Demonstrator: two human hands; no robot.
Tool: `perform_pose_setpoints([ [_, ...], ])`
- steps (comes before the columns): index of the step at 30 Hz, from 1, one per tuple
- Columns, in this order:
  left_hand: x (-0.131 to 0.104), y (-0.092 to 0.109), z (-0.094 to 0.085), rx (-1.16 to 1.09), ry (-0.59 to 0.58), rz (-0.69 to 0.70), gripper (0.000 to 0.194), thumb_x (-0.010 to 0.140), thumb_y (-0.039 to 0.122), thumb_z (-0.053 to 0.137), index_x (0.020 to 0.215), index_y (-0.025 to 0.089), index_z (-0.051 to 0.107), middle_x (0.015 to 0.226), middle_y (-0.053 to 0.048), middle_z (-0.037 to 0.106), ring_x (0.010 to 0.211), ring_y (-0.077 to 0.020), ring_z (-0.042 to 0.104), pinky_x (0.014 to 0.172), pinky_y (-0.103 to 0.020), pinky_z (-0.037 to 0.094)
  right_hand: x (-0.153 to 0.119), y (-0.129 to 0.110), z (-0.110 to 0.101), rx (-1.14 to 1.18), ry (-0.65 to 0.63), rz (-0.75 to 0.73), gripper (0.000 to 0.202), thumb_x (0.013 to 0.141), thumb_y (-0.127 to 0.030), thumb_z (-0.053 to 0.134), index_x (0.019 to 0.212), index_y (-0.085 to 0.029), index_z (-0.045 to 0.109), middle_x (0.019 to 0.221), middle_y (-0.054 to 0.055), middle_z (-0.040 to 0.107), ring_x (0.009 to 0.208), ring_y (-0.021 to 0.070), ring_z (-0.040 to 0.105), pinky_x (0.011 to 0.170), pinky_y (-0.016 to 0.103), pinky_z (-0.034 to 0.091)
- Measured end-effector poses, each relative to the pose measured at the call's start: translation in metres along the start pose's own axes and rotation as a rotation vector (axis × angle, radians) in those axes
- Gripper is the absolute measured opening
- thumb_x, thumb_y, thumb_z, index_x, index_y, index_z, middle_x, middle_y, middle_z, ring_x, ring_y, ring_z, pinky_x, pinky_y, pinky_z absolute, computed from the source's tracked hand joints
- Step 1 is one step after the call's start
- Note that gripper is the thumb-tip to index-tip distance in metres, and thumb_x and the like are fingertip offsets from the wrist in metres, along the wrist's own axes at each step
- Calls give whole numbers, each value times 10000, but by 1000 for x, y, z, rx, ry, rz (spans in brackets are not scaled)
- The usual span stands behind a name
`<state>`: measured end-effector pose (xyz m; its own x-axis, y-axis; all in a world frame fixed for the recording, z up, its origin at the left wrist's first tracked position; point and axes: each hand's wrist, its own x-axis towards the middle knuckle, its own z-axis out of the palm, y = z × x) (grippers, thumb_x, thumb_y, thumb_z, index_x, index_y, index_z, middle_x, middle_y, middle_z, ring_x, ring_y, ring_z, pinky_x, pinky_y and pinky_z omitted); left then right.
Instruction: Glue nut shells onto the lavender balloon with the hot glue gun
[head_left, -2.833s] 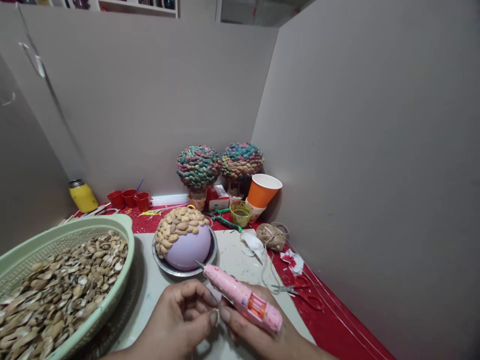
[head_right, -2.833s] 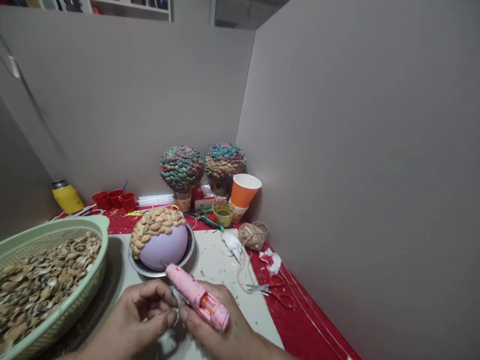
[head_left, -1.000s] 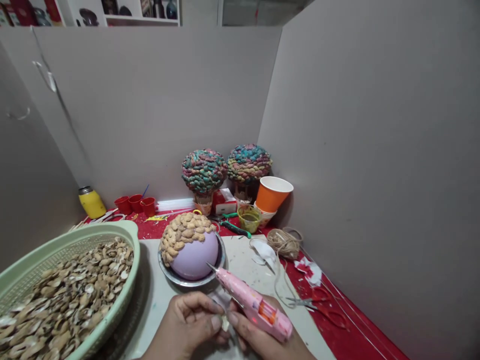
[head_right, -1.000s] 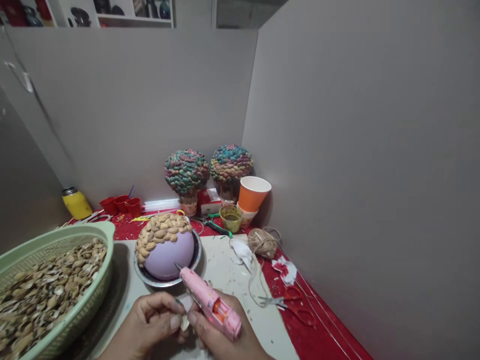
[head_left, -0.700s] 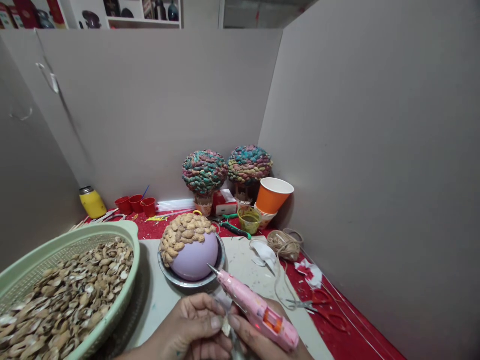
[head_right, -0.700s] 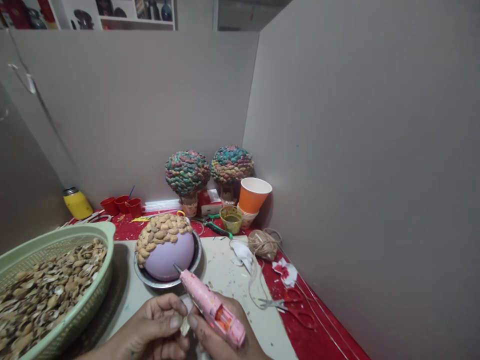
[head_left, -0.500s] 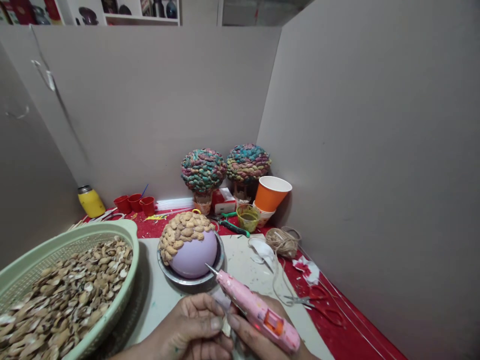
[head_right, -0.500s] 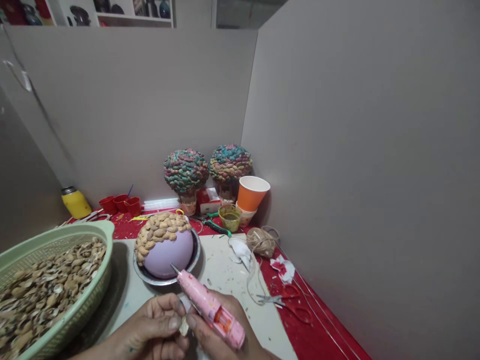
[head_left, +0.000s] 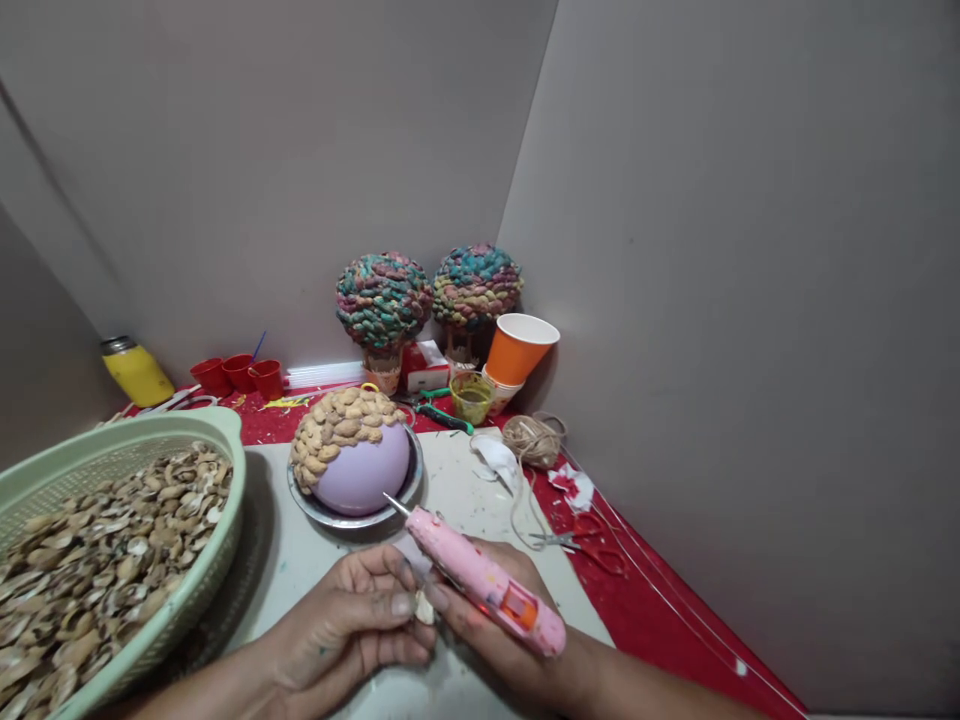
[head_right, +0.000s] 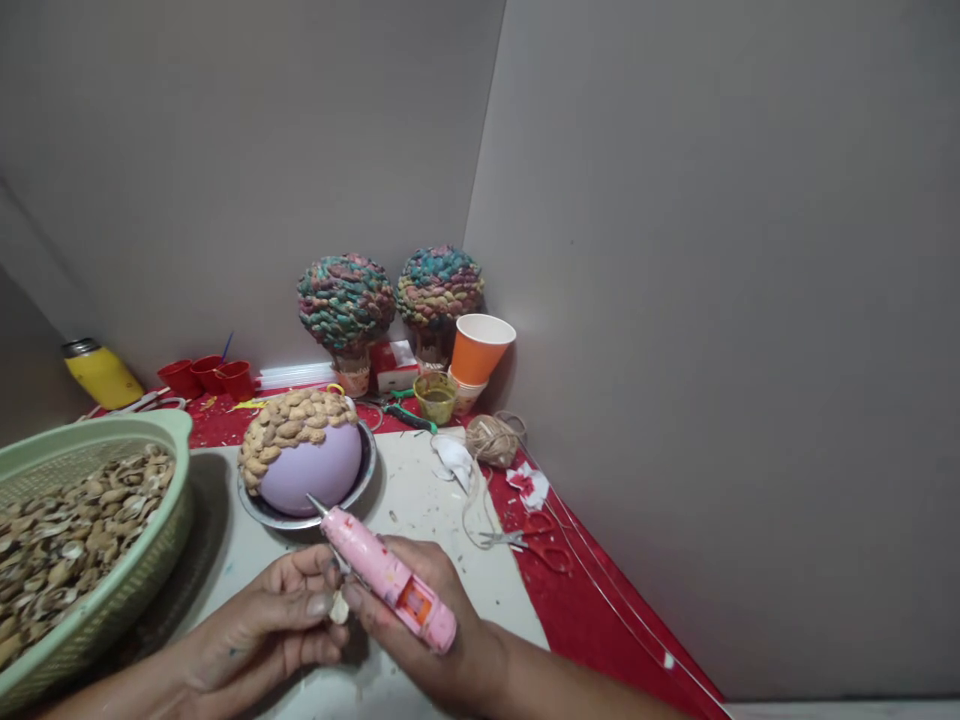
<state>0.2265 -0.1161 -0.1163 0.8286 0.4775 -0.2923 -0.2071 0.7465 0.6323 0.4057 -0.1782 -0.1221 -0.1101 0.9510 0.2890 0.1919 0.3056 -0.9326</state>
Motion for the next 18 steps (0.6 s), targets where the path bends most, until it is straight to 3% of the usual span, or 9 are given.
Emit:
perform_pose_setpoints([
  [5,0,-1,-1,-1,4,-7,246,688,110,790,901,115,668,803,-54,677,662,-127,673,660,-235,550,2,-2,2,-27,16,-12,160,893,-302,556,788,-181,561,697,-8,500,593,121,456,581,237,414],
  [10,1,-2,-2,5,4,8,246,701,97,775,922,117,669,832,-57,677,667,-123,663,661,-236,541,3,-6,0,17,-18,-33,119,907,-284,541,875,-176,578,766,13,549,657,135,508,633,240,439],
  [18,3,-3,-2,4,11,7,228,686,111,792,884,119,679,794,-42,670,677,-126,664,673,-241,531,2,-3,0,1,-9,20,141,880,-314,582,820,-189,559,735,2,541,601,123,479,568,226,421],
])
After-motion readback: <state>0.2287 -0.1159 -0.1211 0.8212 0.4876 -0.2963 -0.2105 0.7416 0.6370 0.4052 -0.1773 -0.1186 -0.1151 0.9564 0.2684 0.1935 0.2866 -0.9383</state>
